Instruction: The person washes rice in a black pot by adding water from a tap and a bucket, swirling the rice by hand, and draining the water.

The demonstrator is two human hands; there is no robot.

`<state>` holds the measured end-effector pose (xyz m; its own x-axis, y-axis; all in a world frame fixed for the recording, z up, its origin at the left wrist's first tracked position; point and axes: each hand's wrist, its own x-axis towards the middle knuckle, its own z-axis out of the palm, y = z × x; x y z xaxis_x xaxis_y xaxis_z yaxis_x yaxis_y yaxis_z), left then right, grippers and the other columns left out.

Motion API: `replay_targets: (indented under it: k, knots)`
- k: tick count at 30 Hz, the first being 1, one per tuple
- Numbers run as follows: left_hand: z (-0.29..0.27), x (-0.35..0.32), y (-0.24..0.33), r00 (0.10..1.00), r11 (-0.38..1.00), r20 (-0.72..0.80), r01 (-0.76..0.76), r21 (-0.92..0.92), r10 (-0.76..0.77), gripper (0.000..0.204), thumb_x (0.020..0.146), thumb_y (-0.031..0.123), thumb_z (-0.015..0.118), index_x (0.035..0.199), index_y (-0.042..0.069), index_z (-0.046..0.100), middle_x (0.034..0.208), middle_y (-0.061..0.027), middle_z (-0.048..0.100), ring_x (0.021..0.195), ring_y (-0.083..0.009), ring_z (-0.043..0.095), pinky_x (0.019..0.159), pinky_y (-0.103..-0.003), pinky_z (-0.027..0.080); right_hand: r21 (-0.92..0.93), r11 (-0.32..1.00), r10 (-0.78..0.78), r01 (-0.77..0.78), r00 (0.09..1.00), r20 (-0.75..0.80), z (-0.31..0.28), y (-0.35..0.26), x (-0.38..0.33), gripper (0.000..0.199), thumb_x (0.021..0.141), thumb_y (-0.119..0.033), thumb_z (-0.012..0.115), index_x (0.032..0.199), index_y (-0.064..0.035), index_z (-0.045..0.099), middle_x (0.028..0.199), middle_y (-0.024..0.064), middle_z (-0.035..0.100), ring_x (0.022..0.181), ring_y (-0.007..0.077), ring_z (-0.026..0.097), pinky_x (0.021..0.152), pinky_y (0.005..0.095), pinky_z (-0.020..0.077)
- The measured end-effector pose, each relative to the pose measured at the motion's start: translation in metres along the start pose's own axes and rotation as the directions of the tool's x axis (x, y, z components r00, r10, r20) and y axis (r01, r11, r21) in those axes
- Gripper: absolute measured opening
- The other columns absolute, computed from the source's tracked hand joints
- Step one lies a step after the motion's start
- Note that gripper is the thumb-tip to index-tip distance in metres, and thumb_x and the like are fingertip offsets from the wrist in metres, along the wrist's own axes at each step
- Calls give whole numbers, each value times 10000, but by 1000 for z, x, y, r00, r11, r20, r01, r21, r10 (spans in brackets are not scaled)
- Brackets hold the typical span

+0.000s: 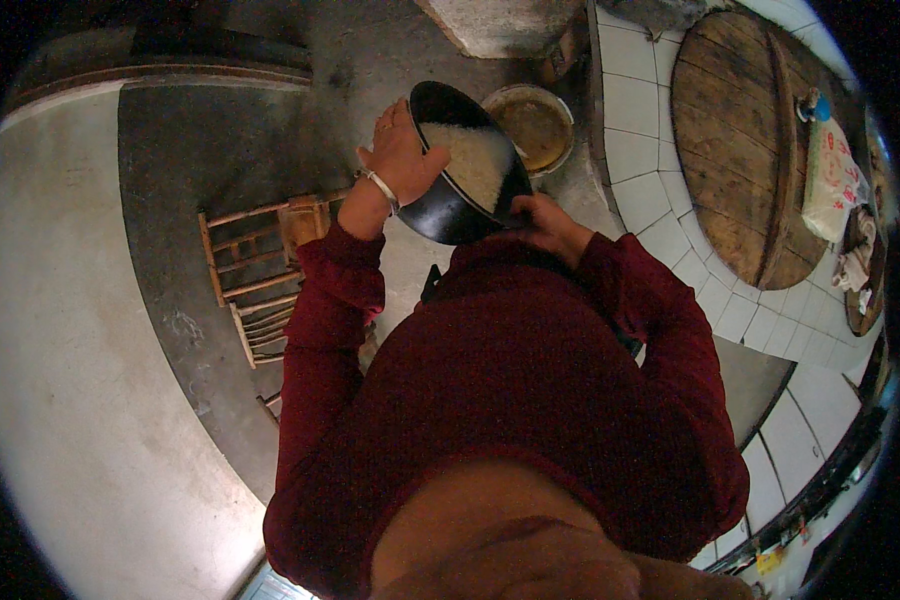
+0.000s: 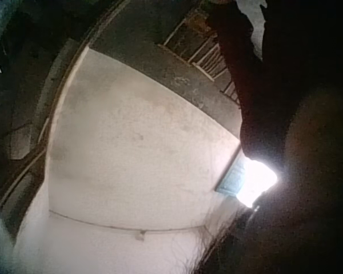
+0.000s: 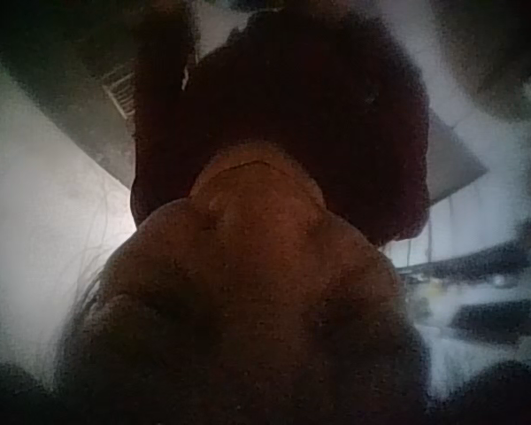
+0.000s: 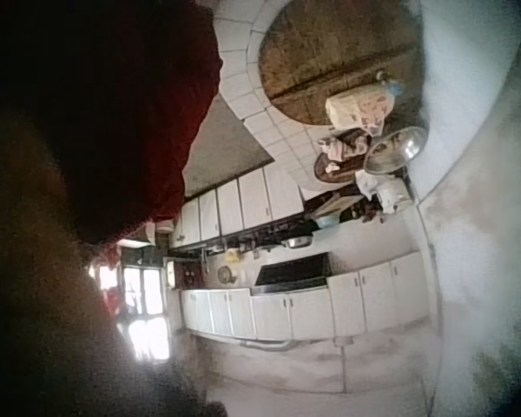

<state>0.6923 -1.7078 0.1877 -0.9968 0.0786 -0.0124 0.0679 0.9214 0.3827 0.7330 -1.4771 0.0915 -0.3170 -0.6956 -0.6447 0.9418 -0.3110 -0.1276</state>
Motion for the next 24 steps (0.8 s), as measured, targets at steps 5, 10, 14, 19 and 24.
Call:
replay_targets:
  k: [5, 10, 14, 19, 24]
  knots:
    - [-13, 6, 11, 959, 983, 234, 176, -53, -159, 822, 683, 337, 558, 1321, -45, 208, 1345, -232, 267, 1251, -384, 251, 935, -630, 227, -182, 982, -44, 58, 996, 81, -21, 6, 15, 243, 798, 13, 424, 1033, -13, 478, 1034, 100, 548, 976, 281, 540, 840, 524, 478]
    - [-11, 7, 8, 944, 977, 275, 205, -54, -183, 873, 684, 362, 561, 1345, -55, 170, 1387, -234, 225, 1284, -379, 217, 934, -666, 210, 11, 1000, 29, -29, 999, -32, -5, -2, 3, 180, 798, -1, 431, 971, -2, 483, 983, 99, 546, 939, 273, 544, 851, 532, 467]
    - [-11, 8, 9, 946, 980, 276, 191, -50, -171, 866, 690, 368, 556, 1342, -55, 173, 1388, -232, 224, 1285, -377, 216, 936, -662, 213, 14, 1000, 18, -18, 999, -50, -2, -3, 1, 168, 804, -13, 441, 964, -9, 489, 985, 96, 547, 946, 269, 544, 837, 531, 474]
    - [-2, 7, 9, 994, 997, 91, 69, -35, -65, 652, 677, 213, 539, 1247, -18, 323, 1214, -213, 403, 1142, -377, 372, 948, -501, 300, 22, 1000, 13, -12, 999, -30, -5, -2, 2, 183, 815, -31, 445, 991, -15, 493, 989, 99, 566, 933, 271, 558, 815, 528, 484]
    - [2, 6, 8, 1000, 1000, 2, -6, -1, 6, 569, 676, 146, 539, 1204, -4, 391, 1129, -212, 487, 1071, -381, 447, 953, -422, 341, 25, 999, 32, -31, 999, -27, -11, -1, 4, 213, 815, -34, 446, 1019, -13, 504, 998, 108, 579, 926, 265, 572, 814, 501, 492]
